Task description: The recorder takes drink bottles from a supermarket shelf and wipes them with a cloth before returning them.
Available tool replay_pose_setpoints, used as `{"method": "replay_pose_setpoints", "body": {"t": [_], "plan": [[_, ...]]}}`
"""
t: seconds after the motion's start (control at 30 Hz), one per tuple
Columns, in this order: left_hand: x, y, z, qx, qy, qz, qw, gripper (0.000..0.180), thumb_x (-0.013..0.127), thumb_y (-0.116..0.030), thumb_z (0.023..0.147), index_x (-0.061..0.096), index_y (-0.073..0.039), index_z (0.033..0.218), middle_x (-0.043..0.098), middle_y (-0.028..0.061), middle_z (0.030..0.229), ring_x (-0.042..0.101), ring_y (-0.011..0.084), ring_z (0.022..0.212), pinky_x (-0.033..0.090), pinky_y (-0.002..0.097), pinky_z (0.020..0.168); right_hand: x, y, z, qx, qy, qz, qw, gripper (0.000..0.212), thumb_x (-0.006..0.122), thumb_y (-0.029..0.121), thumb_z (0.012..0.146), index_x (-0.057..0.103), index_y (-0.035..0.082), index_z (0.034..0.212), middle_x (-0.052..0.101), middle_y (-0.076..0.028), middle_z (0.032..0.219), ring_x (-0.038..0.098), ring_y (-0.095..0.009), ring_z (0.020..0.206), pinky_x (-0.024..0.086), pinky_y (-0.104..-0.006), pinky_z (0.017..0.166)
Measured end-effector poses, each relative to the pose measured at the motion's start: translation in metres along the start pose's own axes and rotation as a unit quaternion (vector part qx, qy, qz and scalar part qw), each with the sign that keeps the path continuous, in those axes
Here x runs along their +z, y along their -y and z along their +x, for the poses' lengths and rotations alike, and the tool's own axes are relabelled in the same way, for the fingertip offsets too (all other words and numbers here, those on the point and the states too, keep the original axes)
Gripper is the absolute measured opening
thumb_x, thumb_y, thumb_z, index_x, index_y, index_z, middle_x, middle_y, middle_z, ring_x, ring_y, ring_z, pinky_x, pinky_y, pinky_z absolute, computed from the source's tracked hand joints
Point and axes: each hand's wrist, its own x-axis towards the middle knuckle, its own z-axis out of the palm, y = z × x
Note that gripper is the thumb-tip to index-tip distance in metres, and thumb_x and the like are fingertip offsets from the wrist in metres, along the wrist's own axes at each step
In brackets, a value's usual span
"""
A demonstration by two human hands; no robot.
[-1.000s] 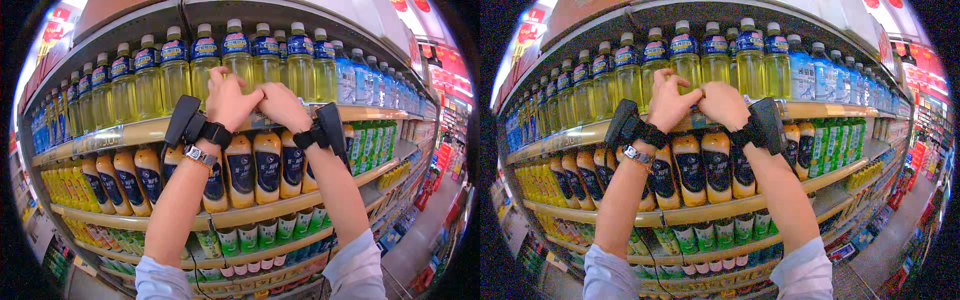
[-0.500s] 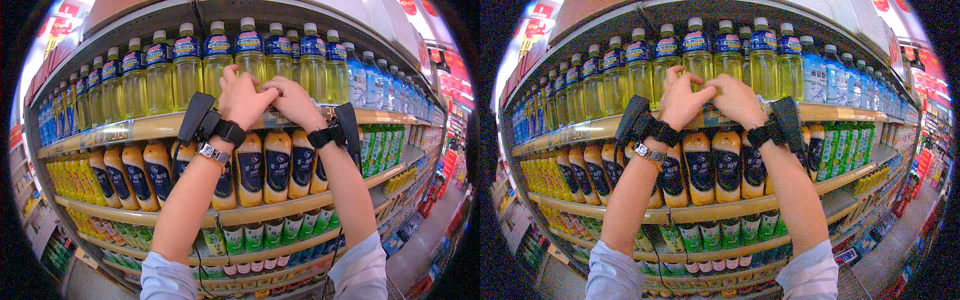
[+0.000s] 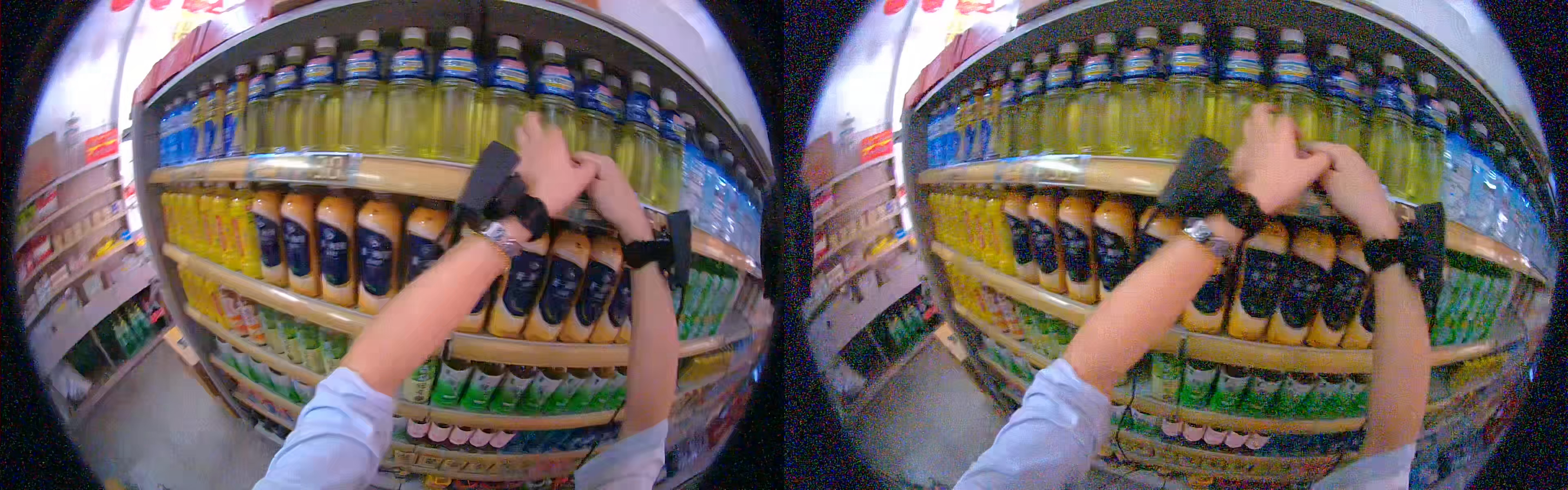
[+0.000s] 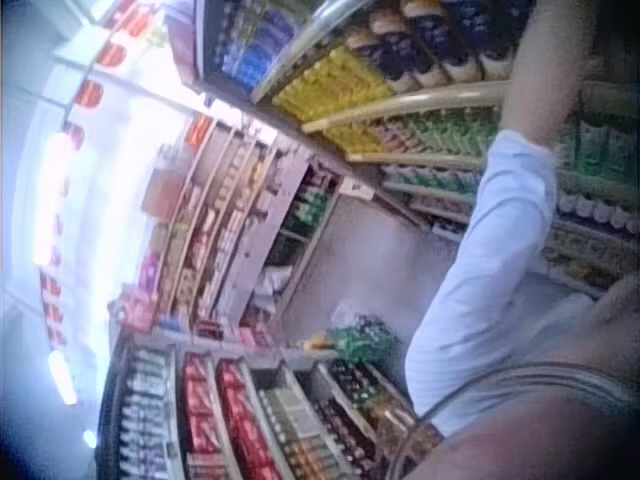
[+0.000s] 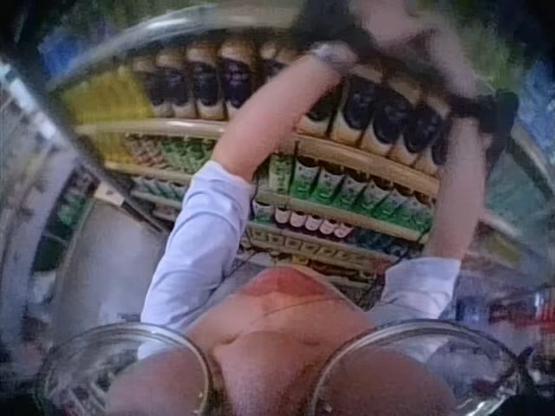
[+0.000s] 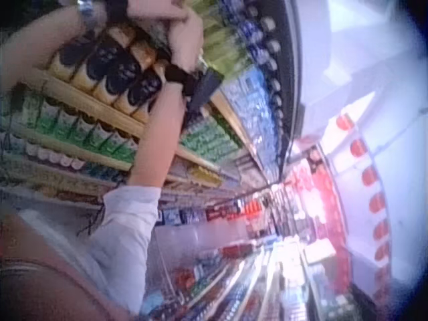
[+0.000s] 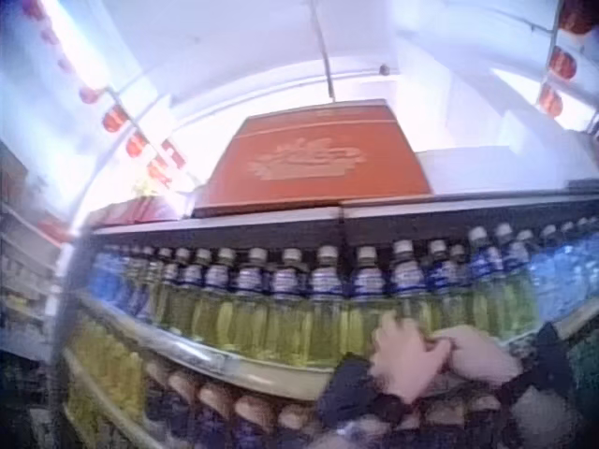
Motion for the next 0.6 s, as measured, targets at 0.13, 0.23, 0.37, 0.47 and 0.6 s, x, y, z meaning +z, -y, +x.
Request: {"method": "replay_pose_setpoints", "body": {"t": [0.13, 0.23, 0.37, 0.47, 0.6], "plan": [[0.002, -0.005, 0.001, -0.010, -0.016, -0.003, 1.000, 0.041, 0.059, -0.035, 0.059, 0.054, -0.002, 0.082, 0.038, 0.0182, 0.111, 0.042, 0.0330, 0.101, 0.041, 0.0407, 0.079, -0.003, 0.005, -0.002, 0.015, -0.020, -0.016, 1.000, 0.026, 0.046, 0.010, 0.074, 0.054, 0.002, 0.098, 0.058, -0.015, 0.094, 0.054, -0.026, 0.091, 0.040, -0.0313, 0.079], [0.002, -0.002, 0.000, -0.011, -0.026, -0.007, 1.000, 0.040, 0.059, -0.034, 0.059, 0.055, -0.001, 0.081, 0.038, 0.0177, 0.111, 0.043, 0.0328, 0.099, 0.042, 0.0405, 0.077, -0.003, 0.015, -0.002, 0.030, 0.007, 0.004, 1.000, 0.026, 0.046, 0.010, 0.075, 0.054, 0.004, 0.099, 0.057, -0.014, 0.096, 0.053, -0.026, 0.091, 0.040, -0.0313, 0.079], [0.001, -0.003, -0.001, 0.001, -0.014, 0.005, 1.000, 0.041, 0.059, -0.034, 0.060, 0.054, -0.001, 0.083, 0.039, 0.0175, 0.110, 0.043, 0.0329, 0.099, 0.042, 0.0403, 0.077, -0.002, 0.009, -0.003, 0.059, 0.003, -0.013, 0.998, 0.025, 0.045, 0.013, 0.076, 0.054, 0.005, 0.098, 0.057, -0.014, 0.096, 0.053, -0.028, 0.091, 0.040, -0.0317, 0.078], [0.001, -0.004, -0.002, 0.009, -0.017, 0.011, 1.000, 0.042, 0.058, -0.034, 0.061, 0.053, -0.001, 0.085, 0.039, 0.0178, 0.109, 0.043, 0.0330, 0.099, 0.042, 0.0401, 0.077, 0.002, 0.005, -0.007, 0.022, -0.063, -0.050, 0.997, 0.025, 0.045, 0.014, 0.075, 0.055, 0.005, 0.096, 0.057, -0.014, 0.094, 0.053, -0.028, 0.090, 0.040, -0.0325, 0.077], [-0.001, -0.002, -0.001, 0.012, -0.009, -0.004, 1.000, 0.043, 0.058, -0.034, 0.060, 0.052, -0.001, 0.088, 0.039, 0.0181, 0.109, 0.042, 0.0331, 0.099, 0.042, 0.0400, 0.077, -0.003, 0.011, -0.005, 0.019, -0.022, -0.018, 0.999, 0.024, 0.045, 0.013, 0.075, 0.056, 0.004, 0.094, 0.057, -0.015, 0.093, 0.053, -0.029, 0.089, 0.040, -0.0329, 0.076]]}}
